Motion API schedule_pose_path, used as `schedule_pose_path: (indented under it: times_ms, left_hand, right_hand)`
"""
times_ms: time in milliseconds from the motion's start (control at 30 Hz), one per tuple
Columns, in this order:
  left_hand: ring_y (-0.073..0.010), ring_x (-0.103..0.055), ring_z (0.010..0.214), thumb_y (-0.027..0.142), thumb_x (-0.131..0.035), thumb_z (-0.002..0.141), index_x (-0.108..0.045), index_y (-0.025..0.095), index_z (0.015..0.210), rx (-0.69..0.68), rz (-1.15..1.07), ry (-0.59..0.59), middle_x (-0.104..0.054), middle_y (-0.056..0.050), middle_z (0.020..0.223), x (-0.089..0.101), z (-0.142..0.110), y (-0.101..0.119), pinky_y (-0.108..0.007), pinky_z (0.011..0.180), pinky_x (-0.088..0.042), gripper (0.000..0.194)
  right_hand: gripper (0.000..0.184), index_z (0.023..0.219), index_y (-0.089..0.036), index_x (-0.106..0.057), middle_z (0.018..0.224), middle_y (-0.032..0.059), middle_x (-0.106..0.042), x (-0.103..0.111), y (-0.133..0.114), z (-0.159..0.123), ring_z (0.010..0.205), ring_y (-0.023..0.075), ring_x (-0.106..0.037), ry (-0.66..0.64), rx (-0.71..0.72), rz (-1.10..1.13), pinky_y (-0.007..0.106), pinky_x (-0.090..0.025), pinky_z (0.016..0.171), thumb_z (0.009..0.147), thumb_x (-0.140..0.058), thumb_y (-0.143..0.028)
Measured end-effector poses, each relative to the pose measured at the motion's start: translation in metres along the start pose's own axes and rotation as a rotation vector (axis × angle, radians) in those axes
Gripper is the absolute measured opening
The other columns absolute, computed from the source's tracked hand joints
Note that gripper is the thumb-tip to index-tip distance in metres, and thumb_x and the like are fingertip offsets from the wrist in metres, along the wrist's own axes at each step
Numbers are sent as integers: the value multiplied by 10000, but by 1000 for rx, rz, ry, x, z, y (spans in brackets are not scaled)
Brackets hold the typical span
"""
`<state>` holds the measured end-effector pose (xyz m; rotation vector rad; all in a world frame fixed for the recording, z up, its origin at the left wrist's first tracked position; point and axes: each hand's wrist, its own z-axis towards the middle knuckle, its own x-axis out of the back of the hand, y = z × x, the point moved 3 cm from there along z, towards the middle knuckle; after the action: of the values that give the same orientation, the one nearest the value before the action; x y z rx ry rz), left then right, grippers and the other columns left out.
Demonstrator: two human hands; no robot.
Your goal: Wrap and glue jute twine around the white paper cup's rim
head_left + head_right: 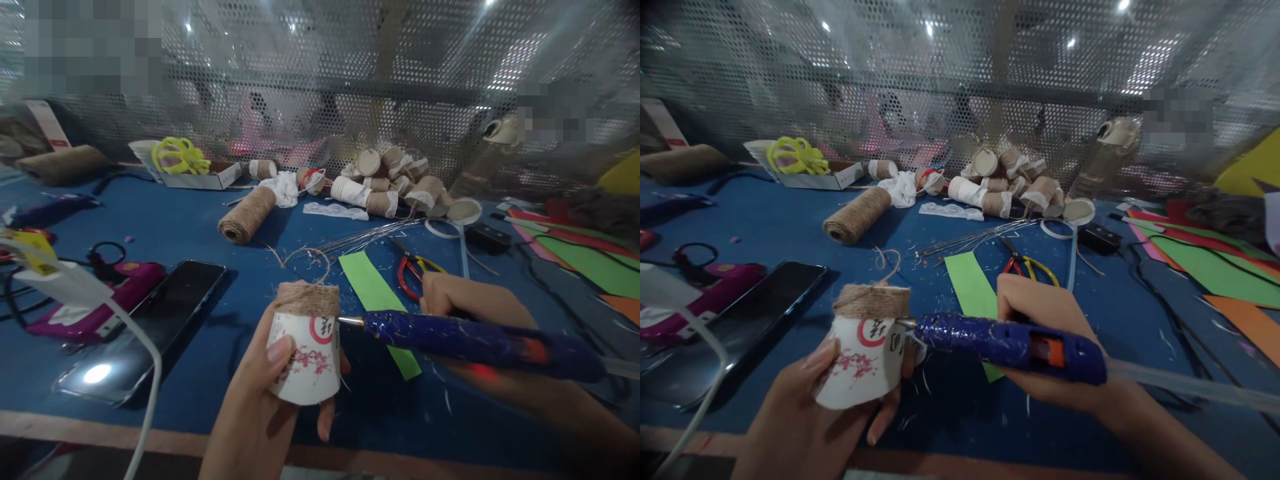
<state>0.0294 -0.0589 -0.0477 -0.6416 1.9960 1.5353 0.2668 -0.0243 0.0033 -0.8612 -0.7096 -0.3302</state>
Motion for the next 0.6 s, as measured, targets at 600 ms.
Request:
schedule_pose_path:
  times_ms: [600]
  left_hand:
    - [-224,-679,670,384,-705,906,-780,183,938,7,35,46,-761,-90,841,-9,-2,2,-281,498,-587,217]
  right_hand:
    - [334,713,-246,-405,646,-57,-479,0,5,-5,535,110,-420,2,-18,38,283,-279,500,812,-701,-128]
